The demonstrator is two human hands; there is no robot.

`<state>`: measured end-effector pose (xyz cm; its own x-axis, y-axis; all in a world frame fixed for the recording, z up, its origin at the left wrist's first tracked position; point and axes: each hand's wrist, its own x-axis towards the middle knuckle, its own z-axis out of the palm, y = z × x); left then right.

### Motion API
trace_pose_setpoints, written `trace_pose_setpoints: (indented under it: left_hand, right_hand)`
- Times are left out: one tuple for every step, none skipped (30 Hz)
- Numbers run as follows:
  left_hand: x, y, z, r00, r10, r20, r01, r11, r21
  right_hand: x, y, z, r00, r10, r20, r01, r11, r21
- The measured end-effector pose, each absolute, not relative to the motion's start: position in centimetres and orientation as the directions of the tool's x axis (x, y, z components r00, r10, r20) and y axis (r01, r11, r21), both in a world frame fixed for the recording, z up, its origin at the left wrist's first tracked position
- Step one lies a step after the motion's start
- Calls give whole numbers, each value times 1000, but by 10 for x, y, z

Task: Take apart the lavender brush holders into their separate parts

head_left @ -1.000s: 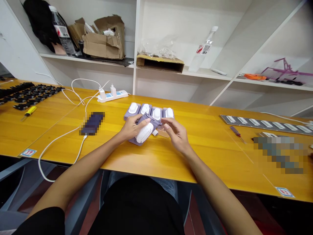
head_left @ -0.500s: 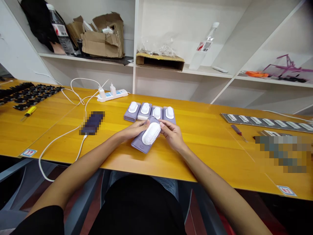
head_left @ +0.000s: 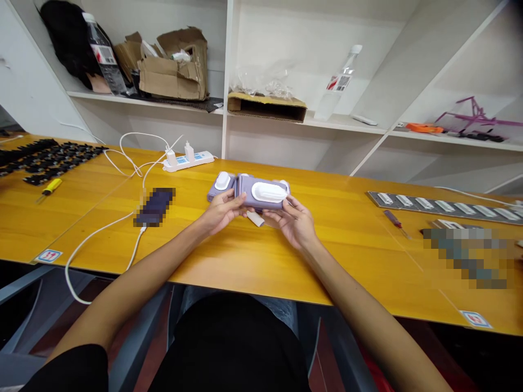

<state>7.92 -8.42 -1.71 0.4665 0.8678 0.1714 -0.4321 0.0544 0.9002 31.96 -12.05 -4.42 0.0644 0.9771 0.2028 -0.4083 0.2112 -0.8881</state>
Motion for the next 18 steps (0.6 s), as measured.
trace_pose_setpoints:
  left_hand:
    - [80,-82,-20,429,883,189,-446,25,895]
    - [80,-80,-22,391,897,205,-457,-4,890]
    - [80,-78,-24,360,907,218,-463,-29,886]
    - [80,-77,-25,341,913,226,-465,-45,884]
    - [80,-76,-26,334,914,231,-464,-54,884]
    - [80,-75,-26,338,912,232,-459,-56,887]
    - [80,-75,-26,349,908,232,-453,-53,890]
    - [80,-76,-25,365,902,229,-443,-48,895]
    - [80,-77,-25,384,896,224,-431,-41,902]
    - [81,-79,-24,405,888,217,-415,-33,909]
    - [81,-81,-23,427,880,209,-397,-25,917]
    - [81,-82,-23,451,869,201,-378,-17,925]
    - [81,-84,-22,475,859,194,-360,-11,933]
    - [81,-85,-22,495,848,189,-345,-8,939]
    - [81,-86,-21,511,839,186,-333,-6,943]
    - [80,-87,-21,522,833,184,-323,-6,946]
    - [79,-87,-20,530,828,182,-315,-7,949]
    - [78,-87,-20,535,826,179,-304,-9,953]
  right_hand:
    - [318,-123,-43,39,980,196,-413,195,-890]
    - [316,-125,-42,7,982,190,-413,176,-893]
    - [314,-127,-42,-30,982,184,-406,156,-900]
    - [311,-129,-42,-70,982,178,-384,138,-913]
    - [308,-131,-43,-105,980,170,-350,124,-929]
    - [305,-133,-45,-130,978,162,-307,116,-945]
    - [301,-134,-47,-144,977,154,-260,113,-959]
    - [298,-135,-50,-149,978,148,-218,113,-969]
    - [295,-136,-53,-149,978,143,-182,115,-977]
    - [292,-136,-56,-146,979,139,-153,117,-981]
    - [289,-136,-58,-144,980,136,-129,118,-985]
    - [288,-136,-60,-145,980,135,-104,120,-987]
    - [287,-136,-61,-149,980,134,-83,123,-989]
    - [287,-136,-61,-161,978,133,-67,124,-990]
    - [288,-136,-60,-179,975,131,-59,122,-991]
    - [290,-137,-58,-206,970,128,-59,118,-991]
    - [293,-137,-55,-239,963,124,-64,112,-992]
    - [297,-137,-52,-274,954,118,-73,102,-992]
